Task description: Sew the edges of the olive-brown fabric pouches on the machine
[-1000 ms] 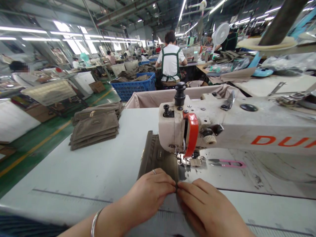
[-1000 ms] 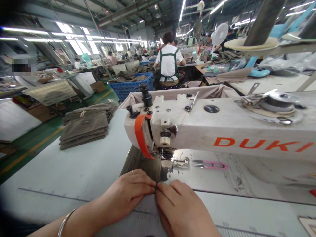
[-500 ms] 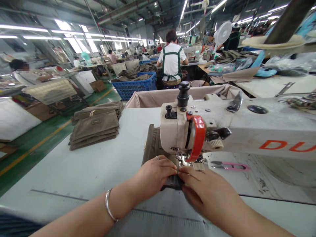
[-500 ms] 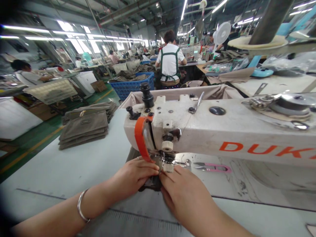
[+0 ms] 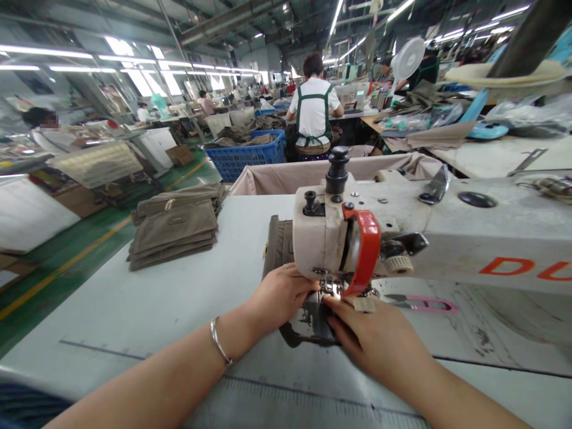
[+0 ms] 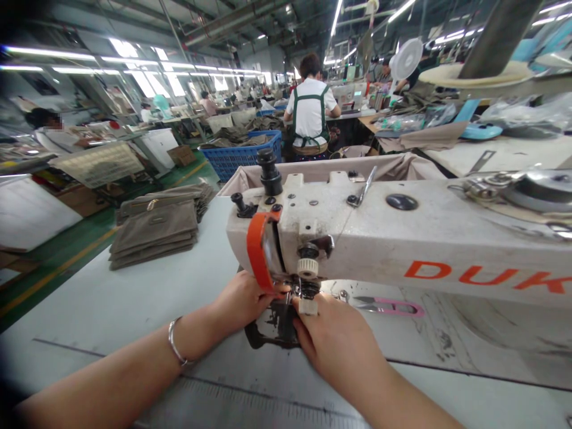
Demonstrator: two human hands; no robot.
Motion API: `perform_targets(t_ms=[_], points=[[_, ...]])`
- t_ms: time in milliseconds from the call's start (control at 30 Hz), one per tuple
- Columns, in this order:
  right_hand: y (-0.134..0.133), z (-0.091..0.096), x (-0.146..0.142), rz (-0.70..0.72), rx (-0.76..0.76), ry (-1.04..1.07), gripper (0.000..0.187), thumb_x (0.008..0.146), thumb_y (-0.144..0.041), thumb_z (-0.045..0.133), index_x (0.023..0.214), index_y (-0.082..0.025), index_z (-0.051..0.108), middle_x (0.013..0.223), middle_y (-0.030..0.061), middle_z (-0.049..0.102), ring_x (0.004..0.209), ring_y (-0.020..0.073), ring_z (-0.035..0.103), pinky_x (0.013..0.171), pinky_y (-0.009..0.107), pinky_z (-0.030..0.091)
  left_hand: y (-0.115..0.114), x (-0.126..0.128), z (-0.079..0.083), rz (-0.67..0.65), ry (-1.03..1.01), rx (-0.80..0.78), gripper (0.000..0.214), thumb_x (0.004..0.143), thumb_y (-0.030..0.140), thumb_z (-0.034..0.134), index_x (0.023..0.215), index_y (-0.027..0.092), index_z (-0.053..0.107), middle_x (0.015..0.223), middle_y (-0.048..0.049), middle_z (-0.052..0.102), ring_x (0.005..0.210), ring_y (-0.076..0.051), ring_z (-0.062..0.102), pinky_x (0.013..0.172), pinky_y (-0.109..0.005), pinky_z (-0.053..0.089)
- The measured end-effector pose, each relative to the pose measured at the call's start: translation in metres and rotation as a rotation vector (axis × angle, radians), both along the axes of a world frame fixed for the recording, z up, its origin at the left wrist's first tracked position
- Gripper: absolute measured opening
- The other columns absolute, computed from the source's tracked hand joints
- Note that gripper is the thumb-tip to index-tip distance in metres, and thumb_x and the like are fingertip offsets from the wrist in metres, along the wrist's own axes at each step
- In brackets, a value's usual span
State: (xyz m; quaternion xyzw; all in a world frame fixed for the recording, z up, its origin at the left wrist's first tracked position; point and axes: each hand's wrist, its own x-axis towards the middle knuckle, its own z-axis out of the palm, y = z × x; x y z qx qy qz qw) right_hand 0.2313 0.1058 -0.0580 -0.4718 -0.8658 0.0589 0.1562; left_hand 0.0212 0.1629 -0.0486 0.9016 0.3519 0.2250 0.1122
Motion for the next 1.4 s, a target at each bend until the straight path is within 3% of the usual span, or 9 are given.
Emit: perform_targets(t_ms=[400,500,600,700,833,900,1100,1267,1400], points=[[0.001,-0.003,-0.002,-0.010,0.041,0.022,0.028,0.092,-0.025,0.046,0.115,-0.021,0.063,0.100,0.0092,0.068,0.084,0.0276,0.062,0.070,0.041,0.051,0.005,0.000,-0.007,0.043,0.006,0.027,0.019,0.084,0.011,0.059,0.091,0.023,0.073,0.092,-0.0007,0.073,0.095,-0.019,0.065,0.089,-0.033,0.052],[0.001,-0.002,0.000,0.017,0.045,0.036,0.028,0.093,-0.024,0.046,0.115,-0.020,0.063,0.099,0.0090,0.067,0.084,0.0270,0.061,0.071,0.041,0.051,0.000,-0.002,-0.001,0.100,0.034,0.033,0.017,0.087,0.012,0.056,0.094,0.019,0.070,0.096,-0.0049,0.070,0.099,-0.023,0.062,0.093,-0.040,0.049],[-0.001,-0.003,0.004,0.053,0.046,0.078,0.026,0.092,-0.021,0.047,0.111,-0.020,0.064,0.098,0.0087,0.066,0.084,0.0258,0.060,0.072,0.040,0.050,-0.019,-0.006,0.014,0.164,0.132,-0.012,0.015,0.087,0.021,0.060,0.099,0.016,0.066,0.102,-0.0092,0.066,0.101,-0.028,0.058,0.093,-0.047,0.047],[-0.002,-0.005,0.008,0.097,0.023,0.123,0.025,0.090,-0.017,0.049,0.109,-0.021,0.065,0.096,0.0080,0.065,0.086,0.0249,0.059,0.073,0.039,0.050,-0.049,-0.007,0.030,0.132,0.256,-0.137,0.034,0.084,0.041,0.065,0.109,0.018,0.064,0.106,-0.0094,0.061,0.101,-0.029,0.055,0.090,-0.049,0.048],[-0.004,-0.005,0.013,0.154,0.000,0.150,0.029,0.088,-0.013,0.048,0.111,-0.021,0.064,0.094,0.0085,0.063,0.089,0.0250,0.057,0.077,0.040,0.049,-0.082,-0.005,0.036,0.065,0.287,-0.211,0.077,0.064,0.062,0.075,0.124,0.019,0.057,0.121,-0.0112,0.056,0.110,-0.034,0.050,0.096,-0.054,0.046],[-0.005,-0.003,0.014,0.182,-0.014,0.140,0.030,0.087,-0.012,0.049,0.111,-0.022,0.065,0.095,0.0079,0.062,0.089,0.0246,0.056,0.078,0.040,0.048,-0.087,-0.004,0.032,0.050,0.285,-0.195,0.078,0.064,0.056,0.078,0.128,0.018,0.053,0.131,-0.0115,0.052,0.118,-0.034,0.047,0.102,-0.054,0.042],[-0.008,0.004,0.014,0.248,-0.059,0.054,0.033,0.082,-0.009,0.052,0.110,-0.021,0.064,0.098,0.0061,0.062,0.085,0.0238,0.055,0.076,0.041,0.049,-0.089,0.000,0.026,0.005,0.239,-0.146,0.050,0.083,0.029,0.067,0.129,0.018,0.052,0.134,-0.0074,0.054,0.126,-0.026,0.047,0.113,-0.046,0.036],[-0.010,0.002,0.015,0.256,-0.001,0.101,0.034,0.082,-0.006,0.047,0.109,-0.019,0.062,0.120,0.0076,0.061,0.102,0.0249,0.055,0.089,0.043,0.048,-0.095,0.008,0.026,-0.050,0.211,-0.060,0.041,0.087,0.024,0.057,0.126,0.012,0.055,0.129,-0.0113,0.058,0.122,-0.027,0.052,0.109,-0.046,0.041],[-0.011,-0.001,0.015,0.260,0.002,0.075,0.045,0.080,-0.003,0.045,0.121,-0.019,0.056,0.127,0.0072,0.059,0.107,0.0247,0.056,0.093,0.045,0.047,-0.096,0.006,0.023,-0.093,0.160,-0.024,0.035,0.088,0.021,0.053,0.122,0.013,0.059,0.122,-0.0090,0.064,0.119,-0.024,0.055,0.109,-0.040,0.043]])
